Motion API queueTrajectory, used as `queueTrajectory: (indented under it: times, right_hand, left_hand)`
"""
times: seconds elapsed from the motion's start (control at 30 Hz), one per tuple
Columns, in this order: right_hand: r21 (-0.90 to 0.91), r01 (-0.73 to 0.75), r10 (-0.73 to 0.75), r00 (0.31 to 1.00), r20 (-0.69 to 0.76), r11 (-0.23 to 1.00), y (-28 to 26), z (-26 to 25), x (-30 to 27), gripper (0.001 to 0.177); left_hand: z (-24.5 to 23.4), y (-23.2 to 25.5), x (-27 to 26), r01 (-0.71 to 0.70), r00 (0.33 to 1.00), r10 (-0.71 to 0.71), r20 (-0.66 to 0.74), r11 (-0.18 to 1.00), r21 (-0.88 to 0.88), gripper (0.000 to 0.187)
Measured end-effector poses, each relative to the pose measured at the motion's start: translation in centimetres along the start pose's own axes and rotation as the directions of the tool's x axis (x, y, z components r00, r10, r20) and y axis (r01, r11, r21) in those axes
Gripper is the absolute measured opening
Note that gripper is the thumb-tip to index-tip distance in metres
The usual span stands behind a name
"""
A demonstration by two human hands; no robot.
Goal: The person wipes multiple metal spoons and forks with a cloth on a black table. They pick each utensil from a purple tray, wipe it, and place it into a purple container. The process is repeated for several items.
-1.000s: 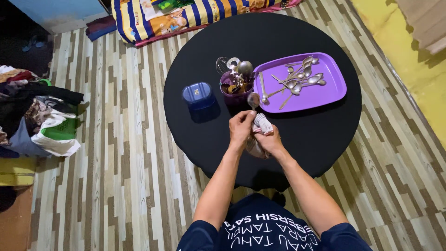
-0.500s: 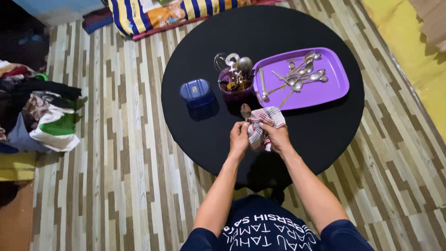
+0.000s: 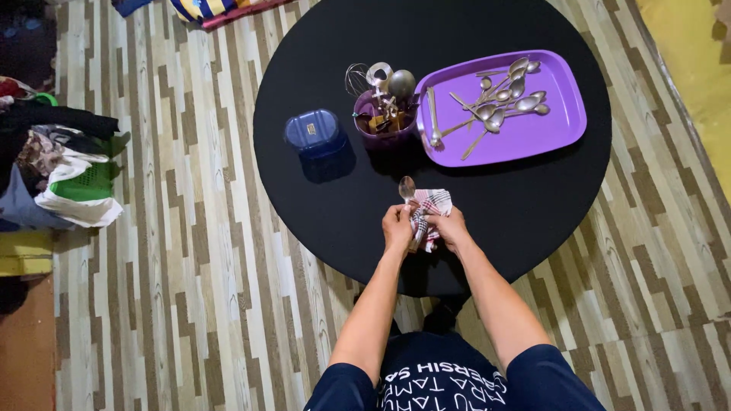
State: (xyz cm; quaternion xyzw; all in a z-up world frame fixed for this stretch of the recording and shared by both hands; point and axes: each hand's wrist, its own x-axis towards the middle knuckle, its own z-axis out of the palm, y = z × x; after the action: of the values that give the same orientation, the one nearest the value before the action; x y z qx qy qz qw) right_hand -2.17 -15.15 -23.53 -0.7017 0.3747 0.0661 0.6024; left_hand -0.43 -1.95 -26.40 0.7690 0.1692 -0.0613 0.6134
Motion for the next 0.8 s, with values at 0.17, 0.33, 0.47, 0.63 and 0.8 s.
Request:
queueTrajectory:
  times: [0.17, 0.33, 0.47, 0.63, 0.8]
  right_hand:
    - [-0.276, 0.047, -0.040, 0.999, 0.032, 0.960, -1.9, -2.6, -1.0, 0.055]
    - [-0.416, 0.079, -0.071, 0.997, 0.035, 0.906, -2.5, -3.9, -0.5, 0.064]
    - [-0.523, 0.030, -0.062, 0.997, -0.044, 0.852, -0.5, -4.7, 1.5, 0.073]
    - [-0.646, 0.227, -0.339, 0.940, -0.052, 0.728, -5.0, -3.2, -1.3, 0.053]
    - [-0.157, 0.594, -0.591, 0.804, 0.070, 0.789, -10.9, 1.3, -3.5, 0.022]
  left_hand:
    - [0.6, -0.3, 0.0, 0.088, 0.996, -0.088, -0.006, 0.995, 0.042, 0.015]
    - [0.5, -0.2, -0.1, 0.181, 0.983, -0.181, -0.010, 0.983, 0.032, 0.015]
    - [-0.9, 0.4, 0.0, 0.181, 0.984, -0.180, -0.011, 0.981, 0.069, 0.017]
    - [-3.9, 4.3, 0.9, 0.046, 0.999, -0.047, 0.025, 0.997, 0.057, 0.019]
    - [-6.1, 10.9, 2.5, -0.321, 0.944, 0.318, 0.093, 0.947, 0.016, 0.018]
